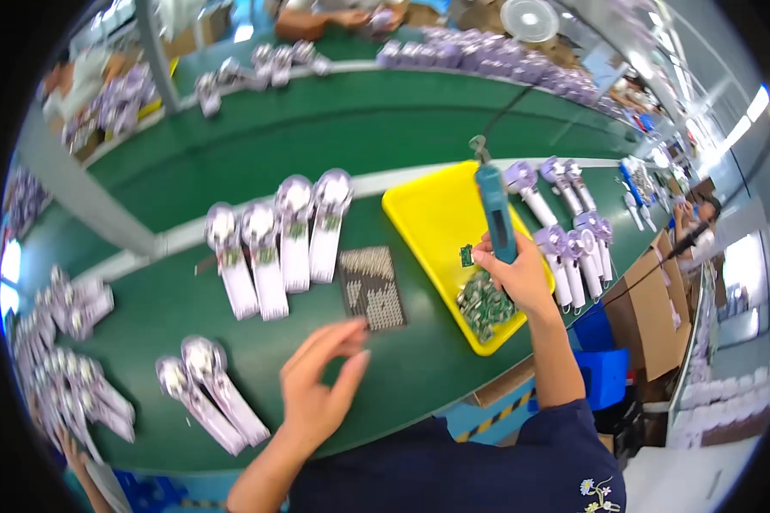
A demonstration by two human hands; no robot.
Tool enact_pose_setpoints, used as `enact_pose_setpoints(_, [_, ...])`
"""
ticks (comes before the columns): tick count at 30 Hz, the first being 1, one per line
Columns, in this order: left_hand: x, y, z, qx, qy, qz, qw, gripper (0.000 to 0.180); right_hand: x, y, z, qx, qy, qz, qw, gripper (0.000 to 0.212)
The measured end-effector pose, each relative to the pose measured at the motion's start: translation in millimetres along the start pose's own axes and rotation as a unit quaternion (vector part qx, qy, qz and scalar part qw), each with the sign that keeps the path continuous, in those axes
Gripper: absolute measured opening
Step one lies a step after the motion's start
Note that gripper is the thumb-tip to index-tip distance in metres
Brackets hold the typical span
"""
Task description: The person assembles portable fans by placing circuit boards into the fan housings and screwing them in with an electric screwdriver.
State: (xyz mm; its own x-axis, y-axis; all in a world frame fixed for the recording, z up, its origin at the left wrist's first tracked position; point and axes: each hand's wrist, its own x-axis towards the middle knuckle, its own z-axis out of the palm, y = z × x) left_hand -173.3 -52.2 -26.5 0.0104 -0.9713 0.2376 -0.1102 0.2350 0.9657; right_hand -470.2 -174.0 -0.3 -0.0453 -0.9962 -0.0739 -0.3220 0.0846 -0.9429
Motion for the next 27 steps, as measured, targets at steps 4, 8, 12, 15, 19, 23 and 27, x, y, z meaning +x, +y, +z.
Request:
enact_pose_setpoints(4, [11, -9, 32, -0.268, -0.088, -0.119, 0.952, 0.055, -52, -21, 57, 0.111, -0.115, 0.027, 0.987, 0.025])
enact_pose_setpoints(8, [-5, -26, 16, -0.312, -0.087, -0.143, 0.935, 0.052, -81, -10, 95, 0.221, -0.163, 0.017, 0.961, 0.026])
enact_pose_setpoints(12, [-29, -31, 2, -0.312, -0.056, -0.172, 0.933, 0.047, -96, -5, 108, 0.133, -0.209, 0.021, 0.969, 0.031])
enact_pose_setpoints(15, [-39, -34, -8, -0.295, -0.051, -0.157, 0.941, 0.046, -100, -7, 121, 0.136, -0.231, 0.047, 0.962, 0.031])
enact_pose_setpoints(19, [-47, -42, -17, -0.306, -0.076, -0.117, 0.942, 0.045, -104, -8, 122, 0.123, -0.271, 0.116, 0.948, 0.028])
enact_pose_setpoints(23, [-50, -41, -20, -0.323, -0.079, -0.094, 0.938, 0.045, -111, 1, 125, 0.169, -0.276, 0.091, 0.942, 0.034])
enact_pose_setpoints(27, [-52, -44, -24, -0.313, -0.082, -0.087, 0.942, 0.046, -110, 1, 128, 0.155, -0.290, 0.095, 0.940, 0.032])
